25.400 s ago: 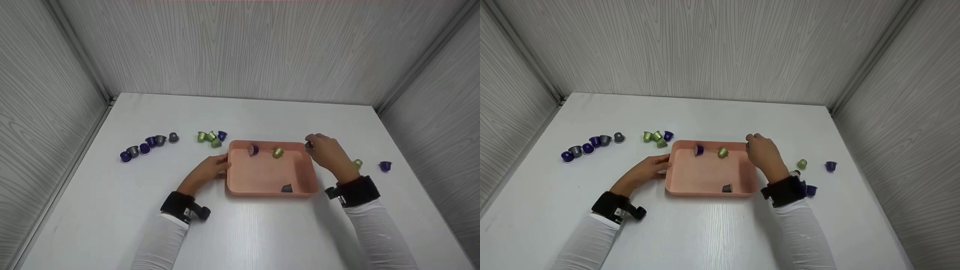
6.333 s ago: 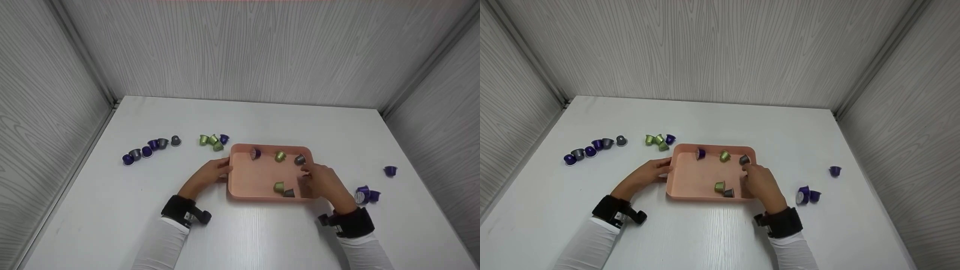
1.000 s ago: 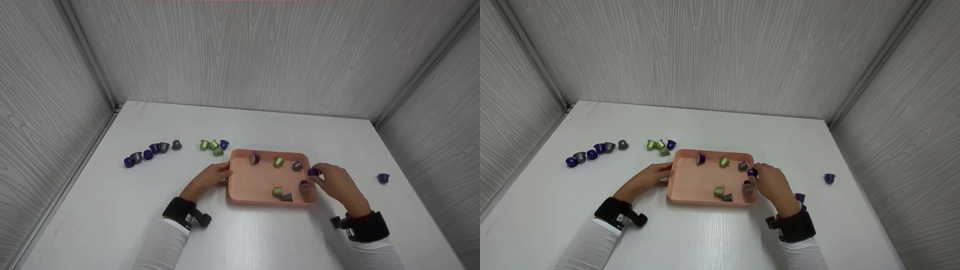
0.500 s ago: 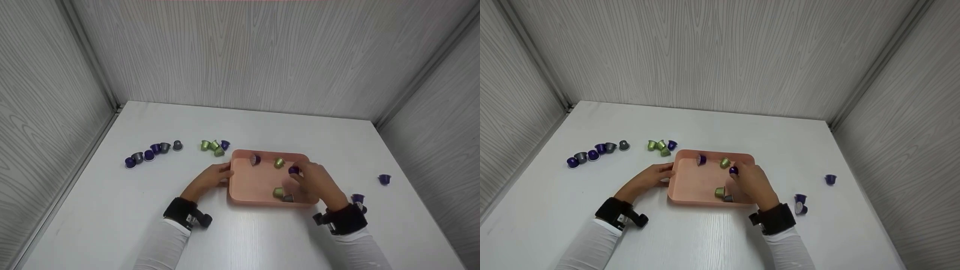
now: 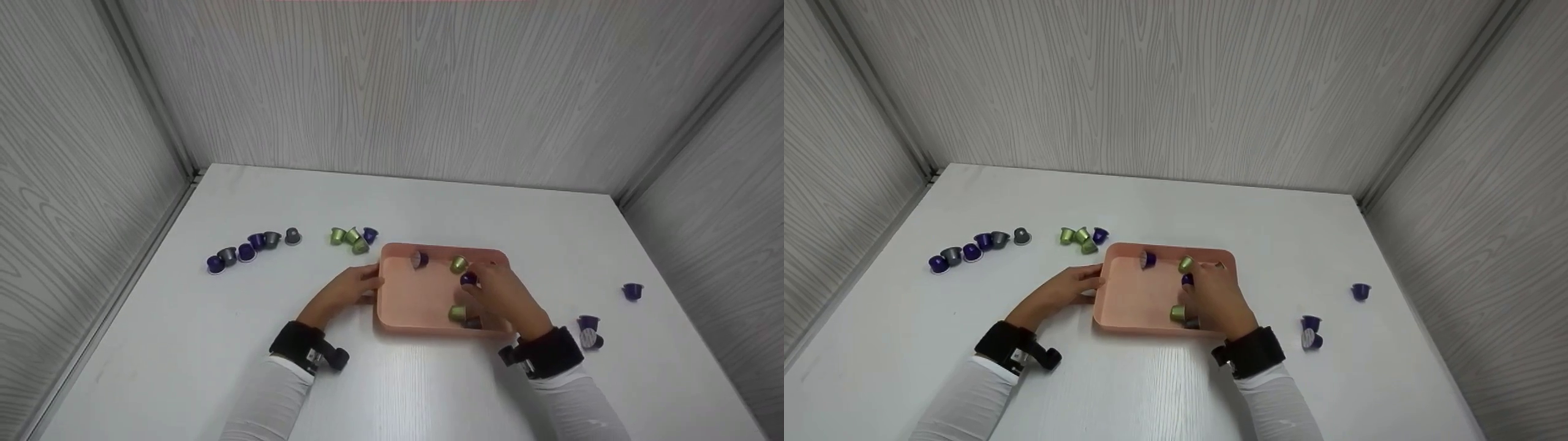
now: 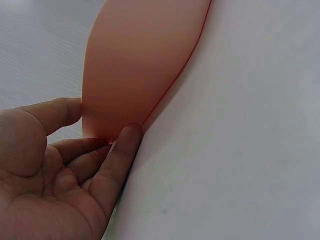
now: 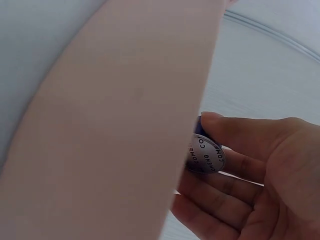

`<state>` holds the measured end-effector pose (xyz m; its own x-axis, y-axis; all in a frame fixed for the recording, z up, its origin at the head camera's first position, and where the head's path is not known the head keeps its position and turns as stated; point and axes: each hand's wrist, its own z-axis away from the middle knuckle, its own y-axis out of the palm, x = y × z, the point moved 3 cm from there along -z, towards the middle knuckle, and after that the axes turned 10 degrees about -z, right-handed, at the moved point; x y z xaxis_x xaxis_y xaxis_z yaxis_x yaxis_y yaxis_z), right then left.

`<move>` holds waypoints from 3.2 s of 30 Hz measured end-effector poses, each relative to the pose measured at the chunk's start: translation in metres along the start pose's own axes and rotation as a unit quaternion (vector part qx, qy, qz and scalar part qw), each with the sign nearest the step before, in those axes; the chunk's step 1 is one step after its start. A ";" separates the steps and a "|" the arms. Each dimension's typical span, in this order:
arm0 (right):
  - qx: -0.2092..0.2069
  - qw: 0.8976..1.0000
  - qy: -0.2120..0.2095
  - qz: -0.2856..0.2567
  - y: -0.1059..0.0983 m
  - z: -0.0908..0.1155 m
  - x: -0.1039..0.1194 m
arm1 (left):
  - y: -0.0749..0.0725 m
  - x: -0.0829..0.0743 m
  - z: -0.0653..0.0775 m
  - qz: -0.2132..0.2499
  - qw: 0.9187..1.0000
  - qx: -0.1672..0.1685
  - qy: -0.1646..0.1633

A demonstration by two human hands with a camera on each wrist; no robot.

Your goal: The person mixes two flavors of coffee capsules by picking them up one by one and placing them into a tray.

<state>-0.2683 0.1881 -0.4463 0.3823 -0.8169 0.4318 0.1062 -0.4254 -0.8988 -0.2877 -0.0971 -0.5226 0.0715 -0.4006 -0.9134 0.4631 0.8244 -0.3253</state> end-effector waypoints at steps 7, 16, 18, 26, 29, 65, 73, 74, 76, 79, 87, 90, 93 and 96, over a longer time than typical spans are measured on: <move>0.051 0.996 0.069 -0.021 0.008 -0.003 -0.001 | 0.000 0.000 -0.001 0.012 1.000 0.003 0.006; 0.074 0.995 0.070 0.001 0.011 -0.008 0.004 | 0.001 0.003 -0.001 0.029 1.000 0.006 0.001; 0.074 0.994 0.075 -0.001 0.011 -0.008 0.004 | 0.001 0.002 -0.001 0.031 0.999 0.007 0.000; 0.045 0.996 0.069 -0.037 0.007 0.000 -0.004 | 0.001 0.002 -0.002 0.037 0.999 0.011 0.010; 0.020 0.999 0.035 -0.025 0.003 0.006 -0.006 | 0.000 0.000 -0.001 0.029 0.999 0.012 0.009; -0.071 0.997 -0.021 0.033 -0.023 0.079 -0.060 | 0.002 0.000 0.000 0.013 1.000 0.006 0.010; -0.075 0.997 0.003 0.036 -0.031 0.091 -0.076 | 0.001 0.001 -0.002 0.017 1.000 0.009 0.010; -0.073 0.997 0.005 0.037 -0.032 0.093 -0.078 | 0.001 0.001 -0.001 0.016 1.000 0.007 0.007; -0.065 0.997 0.014 0.038 -0.035 0.096 -0.083 | 0.001 0.001 -0.001 0.013 1.000 0.003 0.005; -0.050 0.997 0.042 0.040 -0.038 0.101 -0.092 | 0.001 0.000 -0.001 0.015 1.000 0.002 0.009; -0.023 0.993 0.106 0.050 -0.041 0.107 -0.109 | 0.001 0.002 -0.001 0.010 1.000 0.007 0.021; -0.006 0.990 0.130 0.048 -0.041 0.108 -0.115 | 0.001 0.001 0.000 0.009 1.000 0.008 0.020; 0.008 0.987 0.151 0.044 -0.041 0.108 -0.120 | 0.001 0.000 0.001 0.008 1.000 0.006 0.022; 0.016 0.984 0.169 0.047 -0.043 0.110 -0.125 | 0.001 -0.001 0.001 0.015 1.000 0.004 0.019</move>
<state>-0.2202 0.3512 -0.4703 0.0642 -0.9371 0.3432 0.1153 -0.3347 -0.9353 -0.2869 -0.0965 -0.5218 0.0507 -0.3607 -0.9313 0.4680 0.8324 -0.2969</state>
